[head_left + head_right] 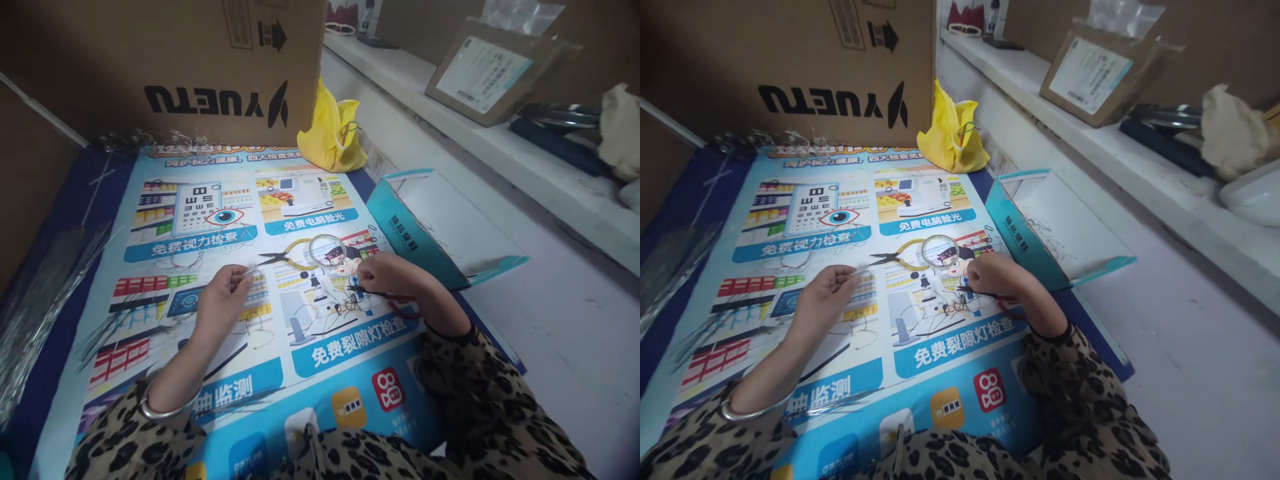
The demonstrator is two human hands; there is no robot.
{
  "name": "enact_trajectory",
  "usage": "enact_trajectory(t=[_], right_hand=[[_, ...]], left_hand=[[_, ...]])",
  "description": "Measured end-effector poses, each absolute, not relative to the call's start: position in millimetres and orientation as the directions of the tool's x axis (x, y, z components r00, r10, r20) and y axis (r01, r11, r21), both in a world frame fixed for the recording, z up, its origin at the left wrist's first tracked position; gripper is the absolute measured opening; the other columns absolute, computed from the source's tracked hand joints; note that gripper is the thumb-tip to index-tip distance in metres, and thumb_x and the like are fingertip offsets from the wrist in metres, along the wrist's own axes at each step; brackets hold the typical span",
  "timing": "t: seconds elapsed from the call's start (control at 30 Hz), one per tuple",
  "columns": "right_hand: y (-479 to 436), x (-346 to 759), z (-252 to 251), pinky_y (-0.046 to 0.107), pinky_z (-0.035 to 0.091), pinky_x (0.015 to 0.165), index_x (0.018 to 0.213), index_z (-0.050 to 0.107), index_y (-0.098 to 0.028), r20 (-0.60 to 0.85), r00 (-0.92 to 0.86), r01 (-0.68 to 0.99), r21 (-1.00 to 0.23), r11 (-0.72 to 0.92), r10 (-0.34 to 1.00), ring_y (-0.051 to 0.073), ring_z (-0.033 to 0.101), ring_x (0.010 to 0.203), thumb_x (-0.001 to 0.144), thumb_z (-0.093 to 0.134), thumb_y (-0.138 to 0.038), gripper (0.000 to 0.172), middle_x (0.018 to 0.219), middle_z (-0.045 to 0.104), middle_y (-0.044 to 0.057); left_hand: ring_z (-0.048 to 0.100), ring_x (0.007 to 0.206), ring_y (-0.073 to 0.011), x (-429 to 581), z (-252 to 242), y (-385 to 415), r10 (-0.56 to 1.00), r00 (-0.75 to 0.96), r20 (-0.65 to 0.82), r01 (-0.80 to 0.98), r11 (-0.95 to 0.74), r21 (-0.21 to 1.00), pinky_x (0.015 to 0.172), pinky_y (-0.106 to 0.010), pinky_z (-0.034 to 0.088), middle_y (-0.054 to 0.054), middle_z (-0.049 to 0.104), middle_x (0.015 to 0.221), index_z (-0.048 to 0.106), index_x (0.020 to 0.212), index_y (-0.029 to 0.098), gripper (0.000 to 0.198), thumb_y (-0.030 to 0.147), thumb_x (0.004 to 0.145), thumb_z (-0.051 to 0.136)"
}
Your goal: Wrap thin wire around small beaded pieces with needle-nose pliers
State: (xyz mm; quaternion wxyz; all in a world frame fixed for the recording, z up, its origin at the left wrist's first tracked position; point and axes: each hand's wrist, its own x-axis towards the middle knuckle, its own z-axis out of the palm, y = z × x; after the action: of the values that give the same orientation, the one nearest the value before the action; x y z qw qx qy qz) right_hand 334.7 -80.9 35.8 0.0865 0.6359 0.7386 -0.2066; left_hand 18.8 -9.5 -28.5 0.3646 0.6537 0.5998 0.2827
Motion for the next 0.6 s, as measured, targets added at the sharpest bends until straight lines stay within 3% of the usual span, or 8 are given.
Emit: enact_trajectory(t=[0.17,0.43,0.6], right_hand=[[-83.2,340.9,41.5,0.022,0.025,0.053,0.065,0.058,-0.017,-0.364,-0.184,0.943,-0.326,0.060,0.913,0.008,0.045,0.055,0.068,0.047,-0.020,0.011,0.061,0.060,-0.001],[-83.6,335.9,39.4,0.023,0.025,0.052,0.065,0.059,-0.019,-0.398,-0.183,0.967,-0.236,0.093,0.899,0.010,0.048,0.057,0.066,0.056,-0.027,0.008,0.065,0.062,-0.001],[-79.5,335.2,36.1,0.022,0.028,0.054,0.068,0.058,-0.019,-0.410,-0.242,0.932,-0.349,0.094,0.879,0.010,0.049,0.059,0.070,0.053,-0.024,0.008,0.065,0.061,-0.001]], left_hand=[[0.061,0.070,-0.0155,18.9,-30.0,-10.3,0.991,0.125,-0.041,0.541,-0.033,0.840,0.060,-0.024,0.046,-0.003,0.066,0.080,0.061,0.095,0.018,0.034,0.043,0.073,0.058],[0.059,0.067,-0.0139,19.3,-28.7,-11.4,0.994,0.099,-0.050,0.475,-0.002,0.880,0.059,-0.024,0.046,-0.002,0.065,0.080,0.061,0.094,0.018,0.031,0.042,0.073,0.059],[0.055,0.060,-0.0109,20.6,-27.3,-11.5,0.992,0.088,-0.092,0.421,0.046,0.906,0.056,-0.022,0.044,0.000,0.062,0.077,0.060,0.093,0.020,0.028,0.040,0.074,0.059]])
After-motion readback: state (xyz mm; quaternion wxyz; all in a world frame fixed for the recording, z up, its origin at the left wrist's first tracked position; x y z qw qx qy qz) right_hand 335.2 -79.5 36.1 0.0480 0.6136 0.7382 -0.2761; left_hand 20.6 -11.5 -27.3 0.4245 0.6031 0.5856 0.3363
